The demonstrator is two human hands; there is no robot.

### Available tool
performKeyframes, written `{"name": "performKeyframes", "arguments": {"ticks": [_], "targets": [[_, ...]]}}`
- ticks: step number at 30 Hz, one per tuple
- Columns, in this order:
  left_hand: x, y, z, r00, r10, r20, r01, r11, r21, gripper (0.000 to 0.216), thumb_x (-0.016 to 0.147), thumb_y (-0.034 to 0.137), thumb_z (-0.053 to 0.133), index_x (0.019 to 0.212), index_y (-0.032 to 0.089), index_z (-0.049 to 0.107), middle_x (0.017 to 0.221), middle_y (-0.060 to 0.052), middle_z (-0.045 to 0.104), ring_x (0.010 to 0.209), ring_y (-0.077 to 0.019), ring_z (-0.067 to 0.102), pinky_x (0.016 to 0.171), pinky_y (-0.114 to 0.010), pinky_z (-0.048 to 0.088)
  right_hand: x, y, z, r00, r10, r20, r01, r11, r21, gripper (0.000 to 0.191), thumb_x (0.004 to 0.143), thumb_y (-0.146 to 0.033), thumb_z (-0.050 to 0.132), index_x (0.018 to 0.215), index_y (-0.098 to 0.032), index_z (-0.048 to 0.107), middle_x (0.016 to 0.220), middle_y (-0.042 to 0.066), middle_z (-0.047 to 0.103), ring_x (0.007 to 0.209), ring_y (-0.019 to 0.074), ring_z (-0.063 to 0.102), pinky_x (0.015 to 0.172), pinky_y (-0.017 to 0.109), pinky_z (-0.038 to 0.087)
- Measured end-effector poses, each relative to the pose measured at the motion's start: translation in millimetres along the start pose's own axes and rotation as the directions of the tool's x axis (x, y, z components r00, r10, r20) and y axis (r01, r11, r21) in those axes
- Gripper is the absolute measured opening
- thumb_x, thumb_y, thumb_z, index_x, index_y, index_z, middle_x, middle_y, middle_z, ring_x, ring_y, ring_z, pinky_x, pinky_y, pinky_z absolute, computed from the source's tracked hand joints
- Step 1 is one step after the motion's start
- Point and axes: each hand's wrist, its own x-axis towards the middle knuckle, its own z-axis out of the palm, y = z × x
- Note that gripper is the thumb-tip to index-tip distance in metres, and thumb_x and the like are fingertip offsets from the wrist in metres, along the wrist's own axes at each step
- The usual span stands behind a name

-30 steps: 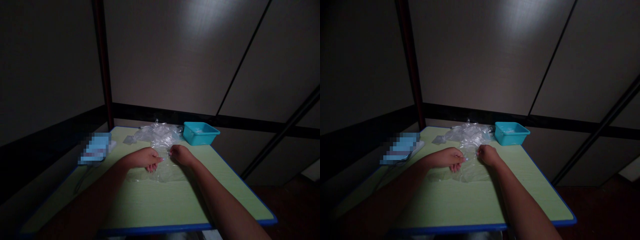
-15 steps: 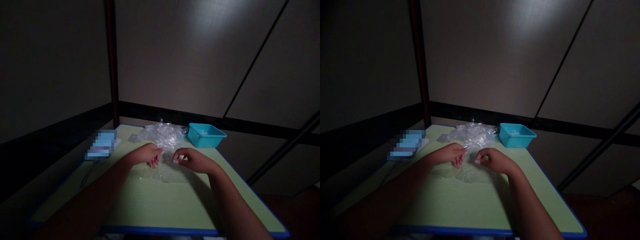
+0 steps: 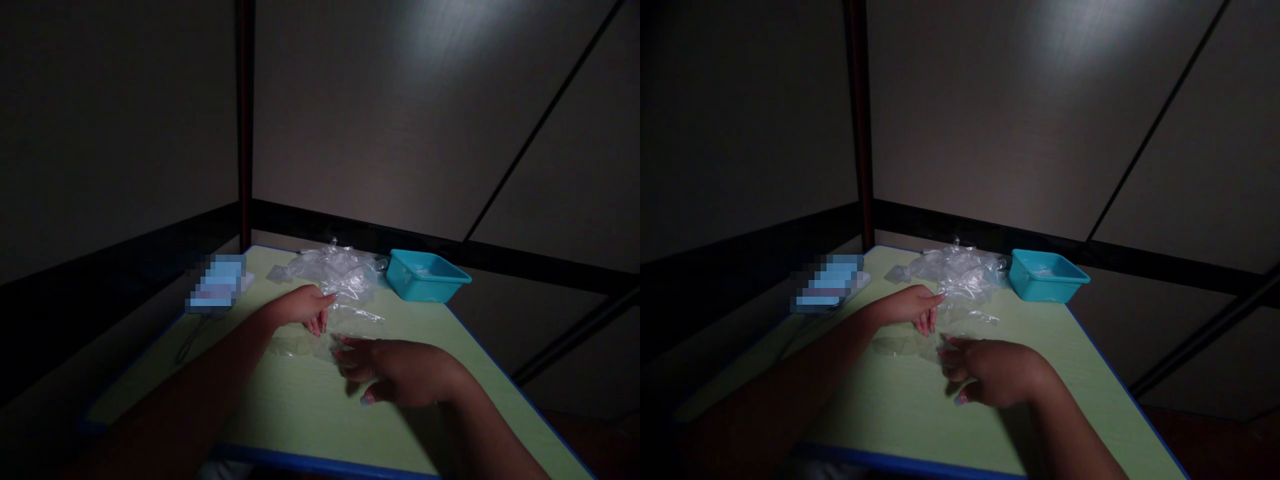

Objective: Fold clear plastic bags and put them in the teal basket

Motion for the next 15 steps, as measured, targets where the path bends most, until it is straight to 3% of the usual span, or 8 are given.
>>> {"name": "performKeyframes", "arguments": {"ticks": [4,8,11,15], "targets": [[-1,5,0,0.994,0.078,-0.076,-0.075,0.996,0.038,0.059,0.075,0.067,0.038,0.063,0.012,0.055,0.056,-0.003,0.059,0.049,-0.0136,0.057,0.050,-0.025,0.044,1,0,-2,1.000,0.016,-0.015,-0.015,0.999,0.033,0.032,0.079,-0.016,0.057,0.109,-0.024,0.062,0.130,0.004,0.048,0.129,0.0208,0.027,0.107,0.037,0.023],[-8,15,3,0.944,0.308,-0.113,-0.290,0.945,0.151,0.046,0.081,0.055,0.041,0.078,0.013,0.059,0.078,-0.005,0.065,0.073,-0.0164,0.060,0.065,-0.026,0.046,2,7,-5,0.998,0.028,-0.047,-0.024,0.996,0.085,0.036,0.081,-0.020,0.055,0.116,-0.023,0.057,0.130,0.005,0.047,0.125,0.0207,0.035,0.104,0.036,0.027],[-14,22,8,0.916,0.397,-0.061,-0.382,0.908,0.174,0.041,0.081,0.049,0.048,0.097,0.014,0.061,0.100,-0.008,0.065,0.092,-0.0195,0.059,0.080,-0.028,0.043,3,17,-9,0.990,0.060,-0.132,-0.039,0.987,0.154,0.037,0.081,-0.025,0.055,0.118,-0.023,0.055,0.126,0.006,0.051,0.117,0.0206,0.046,0.099,0.035,0.034],[-18,22,12,0.929,0.368,0.041,-0.369,0.905,0.210,0.061,0.072,0.049,0.062,0.122,0.017,0.049,0.125,-0.010,0.053,0.111,-0.0228,0.050,0.091,-0.029,0.037,6,32,-14,0.972,0.091,-0.218,-0.031,0.964,0.265,0.032,0.082,-0.031,0.052,0.111,-0.020,0.061,0.110,0.005,0.063,0.100,0.0192,0.057,0.088,0.031,0.042]]}}
